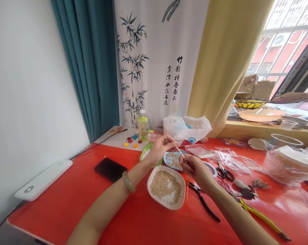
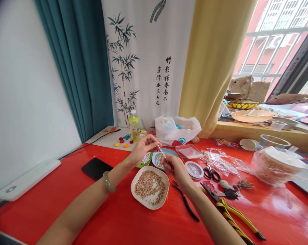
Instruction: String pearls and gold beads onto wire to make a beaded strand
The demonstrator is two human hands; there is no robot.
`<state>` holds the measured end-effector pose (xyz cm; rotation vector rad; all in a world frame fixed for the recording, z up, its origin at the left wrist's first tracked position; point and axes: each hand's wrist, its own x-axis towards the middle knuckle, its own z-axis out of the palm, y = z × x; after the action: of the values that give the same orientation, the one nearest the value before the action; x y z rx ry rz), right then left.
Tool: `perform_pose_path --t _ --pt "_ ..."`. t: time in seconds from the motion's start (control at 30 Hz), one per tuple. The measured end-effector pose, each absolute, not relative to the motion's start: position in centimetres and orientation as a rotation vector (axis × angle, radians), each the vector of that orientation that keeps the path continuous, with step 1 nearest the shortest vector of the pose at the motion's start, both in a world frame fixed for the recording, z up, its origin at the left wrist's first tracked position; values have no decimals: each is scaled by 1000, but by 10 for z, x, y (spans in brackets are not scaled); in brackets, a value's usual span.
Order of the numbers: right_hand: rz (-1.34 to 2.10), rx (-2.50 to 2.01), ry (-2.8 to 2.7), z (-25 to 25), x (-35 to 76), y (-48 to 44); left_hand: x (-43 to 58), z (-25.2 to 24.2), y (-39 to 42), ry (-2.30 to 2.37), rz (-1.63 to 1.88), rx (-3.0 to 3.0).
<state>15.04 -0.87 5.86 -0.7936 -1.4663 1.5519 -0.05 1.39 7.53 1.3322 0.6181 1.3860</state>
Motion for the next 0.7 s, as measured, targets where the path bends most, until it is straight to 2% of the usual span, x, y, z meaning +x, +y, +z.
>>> perform_pose_path --t 0.7 --pt "1513 -786 -1444 62 149 -11 5 73 10 653 1320 1384"
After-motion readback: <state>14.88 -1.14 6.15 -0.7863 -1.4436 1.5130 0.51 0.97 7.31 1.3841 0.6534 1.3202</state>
